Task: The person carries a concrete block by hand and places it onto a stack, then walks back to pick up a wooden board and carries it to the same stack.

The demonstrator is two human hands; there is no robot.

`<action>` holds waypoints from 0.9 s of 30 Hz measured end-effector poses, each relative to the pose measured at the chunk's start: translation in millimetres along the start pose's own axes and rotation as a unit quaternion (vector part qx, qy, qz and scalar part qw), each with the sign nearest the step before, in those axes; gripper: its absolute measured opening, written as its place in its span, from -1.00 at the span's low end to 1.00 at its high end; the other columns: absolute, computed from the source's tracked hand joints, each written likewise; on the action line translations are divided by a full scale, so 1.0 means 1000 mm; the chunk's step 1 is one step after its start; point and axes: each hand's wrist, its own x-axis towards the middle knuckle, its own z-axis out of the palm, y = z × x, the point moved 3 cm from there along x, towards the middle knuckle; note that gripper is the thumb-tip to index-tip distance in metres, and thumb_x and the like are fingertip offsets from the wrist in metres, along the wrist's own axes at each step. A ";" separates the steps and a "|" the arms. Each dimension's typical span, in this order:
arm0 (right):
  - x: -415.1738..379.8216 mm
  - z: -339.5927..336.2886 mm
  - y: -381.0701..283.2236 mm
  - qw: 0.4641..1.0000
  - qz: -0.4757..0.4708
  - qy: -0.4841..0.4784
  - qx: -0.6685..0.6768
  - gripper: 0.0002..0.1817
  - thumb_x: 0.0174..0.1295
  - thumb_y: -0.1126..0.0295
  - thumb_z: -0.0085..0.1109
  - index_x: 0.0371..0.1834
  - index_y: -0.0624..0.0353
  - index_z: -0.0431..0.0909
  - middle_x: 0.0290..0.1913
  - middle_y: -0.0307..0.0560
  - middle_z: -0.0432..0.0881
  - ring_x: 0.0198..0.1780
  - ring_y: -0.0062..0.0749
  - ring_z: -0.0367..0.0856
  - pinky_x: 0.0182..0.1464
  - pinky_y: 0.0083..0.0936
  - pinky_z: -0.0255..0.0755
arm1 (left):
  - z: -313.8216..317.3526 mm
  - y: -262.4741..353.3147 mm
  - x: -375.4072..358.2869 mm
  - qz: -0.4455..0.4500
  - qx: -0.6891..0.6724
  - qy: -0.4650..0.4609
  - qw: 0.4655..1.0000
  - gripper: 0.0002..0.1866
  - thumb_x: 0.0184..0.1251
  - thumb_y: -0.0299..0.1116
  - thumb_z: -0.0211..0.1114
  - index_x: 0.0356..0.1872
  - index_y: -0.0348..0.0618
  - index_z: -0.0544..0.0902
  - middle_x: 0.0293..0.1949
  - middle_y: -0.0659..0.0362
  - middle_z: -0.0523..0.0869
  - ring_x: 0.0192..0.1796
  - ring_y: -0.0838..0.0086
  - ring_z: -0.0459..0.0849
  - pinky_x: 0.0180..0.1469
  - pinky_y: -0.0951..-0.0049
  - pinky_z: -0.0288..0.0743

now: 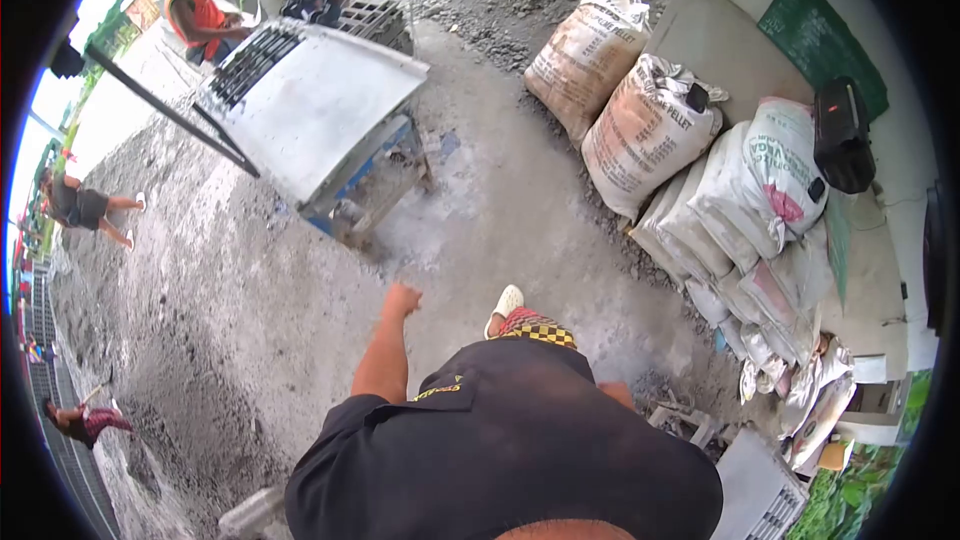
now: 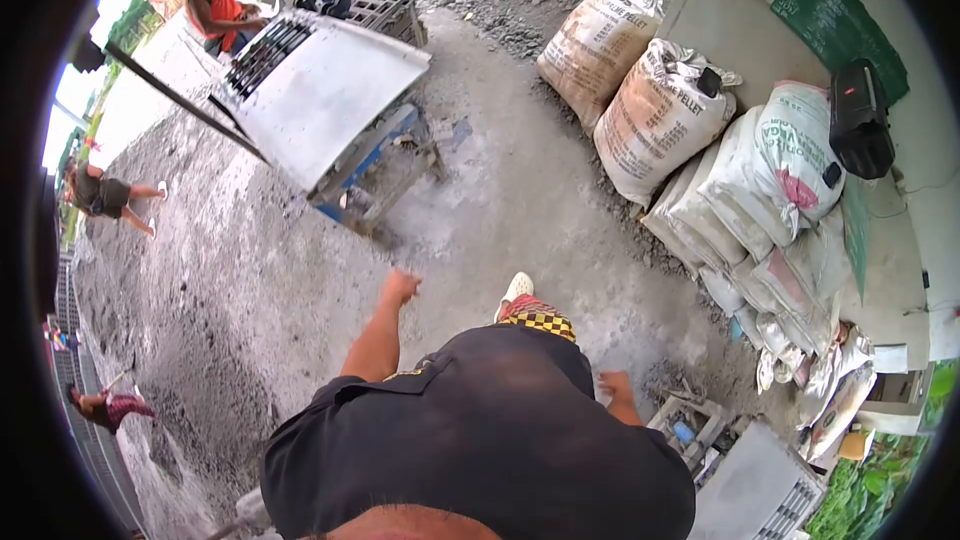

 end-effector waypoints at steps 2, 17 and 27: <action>0.087 -0.034 0.038 0.996 0.054 -0.014 -0.074 -0.85 -0.01 0.30 0.08 -0.41 0.06 0.58 -0.47 -0.13 0.58 -0.43 -0.32 0.55 -0.41 -0.40 0.42 | 0.042 -0.019 0.037 0.114 0.161 -0.016 0.980 -0.77 -0.08 -0.16 0.26 -0.36 0.06 0.62 -0.38 0.19 0.67 -0.28 0.31 0.64 -0.25 0.29 0.49; 0.578 -0.219 -0.216 0.990 0.047 0.125 -0.036 -0.58 0.08 0.31 0.11 -0.02 0.32 0.44 -0.33 -0.16 0.61 -0.33 -0.56 0.54 -0.26 -0.67 0.38 | -0.156 0.149 0.364 -0.040 -0.230 -0.087 0.968 -0.74 -0.09 -0.27 0.10 -0.38 -0.10 0.65 -0.31 0.01 0.64 -0.24 0.17 0.61 -0.16 0.27 0.47; 0.562 -0.242 -0.156 0.957 0.212 0.183 0.075 -0.77 0.13 0.37 -0.03 -0.19 0.18 0.53 -0.42 -0.15 0.59 -0.52 -0.52 0.50 -0.55 -0.60 0.33 | -0.461 0.331 0.608 0.132 -0.295 0.092 0.942 -0.69 -0.01 -0.21 0.12 -0.23 -0.09 0.61 -0.27 -0.02 0.63 -0.17 0.14 0.58 -0.06 0.27 0.43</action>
